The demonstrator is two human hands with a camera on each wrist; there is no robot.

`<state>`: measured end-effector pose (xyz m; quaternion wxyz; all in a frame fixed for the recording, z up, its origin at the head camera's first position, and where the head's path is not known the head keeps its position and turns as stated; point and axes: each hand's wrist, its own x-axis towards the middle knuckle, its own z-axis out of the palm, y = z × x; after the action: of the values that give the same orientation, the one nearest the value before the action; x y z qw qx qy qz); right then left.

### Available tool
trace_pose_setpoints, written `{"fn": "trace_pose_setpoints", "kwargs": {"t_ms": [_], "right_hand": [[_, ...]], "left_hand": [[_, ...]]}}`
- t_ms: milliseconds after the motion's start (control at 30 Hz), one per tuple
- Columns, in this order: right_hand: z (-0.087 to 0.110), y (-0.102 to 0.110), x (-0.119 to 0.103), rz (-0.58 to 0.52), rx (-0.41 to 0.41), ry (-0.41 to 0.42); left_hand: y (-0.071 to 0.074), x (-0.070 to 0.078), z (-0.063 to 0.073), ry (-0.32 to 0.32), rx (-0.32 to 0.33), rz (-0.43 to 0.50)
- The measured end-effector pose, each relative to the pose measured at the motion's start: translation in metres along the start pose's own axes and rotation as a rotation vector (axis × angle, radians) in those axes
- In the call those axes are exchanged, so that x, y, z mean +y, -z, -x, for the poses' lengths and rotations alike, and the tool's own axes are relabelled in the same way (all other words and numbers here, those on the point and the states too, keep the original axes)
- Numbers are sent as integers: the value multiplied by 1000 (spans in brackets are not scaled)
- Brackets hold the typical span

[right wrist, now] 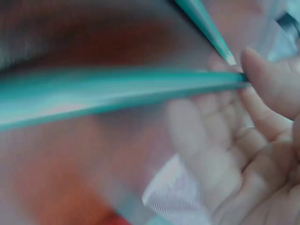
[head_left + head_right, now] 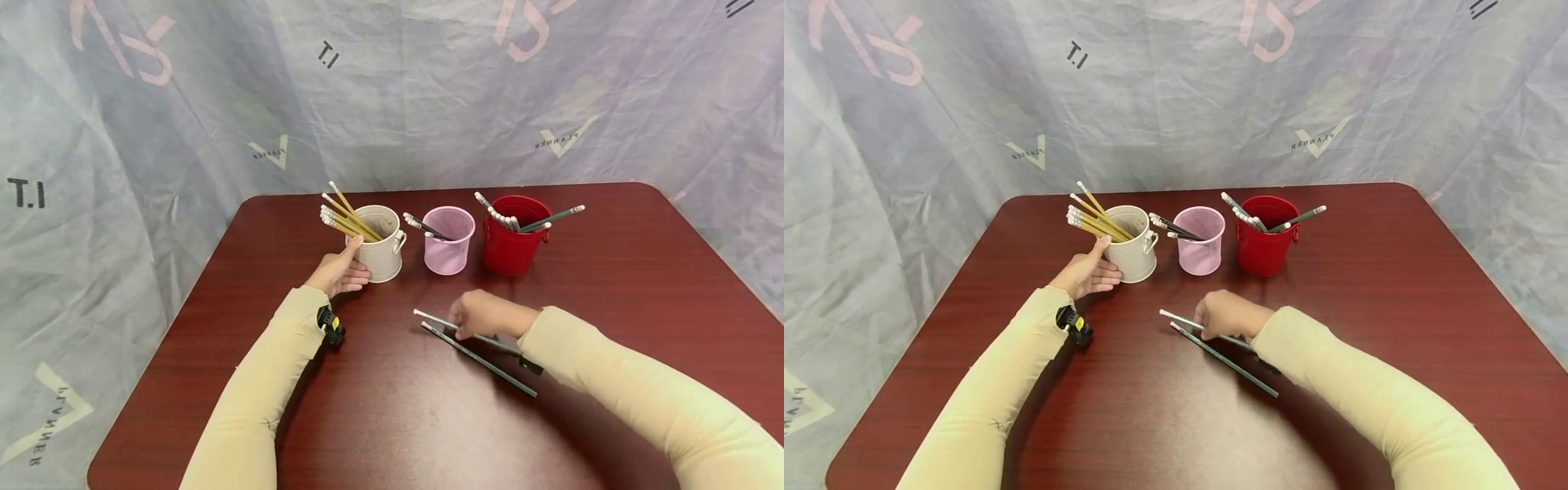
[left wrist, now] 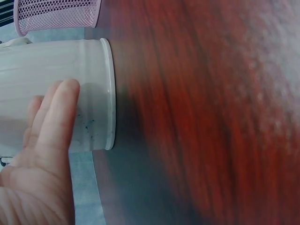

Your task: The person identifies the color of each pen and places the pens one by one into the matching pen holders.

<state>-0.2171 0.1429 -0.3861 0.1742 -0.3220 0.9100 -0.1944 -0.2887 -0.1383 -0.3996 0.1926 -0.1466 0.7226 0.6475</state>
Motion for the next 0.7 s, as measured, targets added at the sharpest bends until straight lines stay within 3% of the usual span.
{"fn": "trace_pose_setpoints", "kwargs": {"t_ms": [200, 400, 533, 700], "right_hand": [[11, 53, -7, -269, 154, 11], [36, 116, -15, -475, 461, -12], [48, 147, -14, -572, 621, -15], [53, 171, -8, -841, 824, 113]], "left_hand": [[1, -2, 0, -6, -3, 1], [1, -2, 1, 2, -3, 0], [1, -2, -1, -1, -2, 1], [1, -1, -2, 2, -3, 0]]}}
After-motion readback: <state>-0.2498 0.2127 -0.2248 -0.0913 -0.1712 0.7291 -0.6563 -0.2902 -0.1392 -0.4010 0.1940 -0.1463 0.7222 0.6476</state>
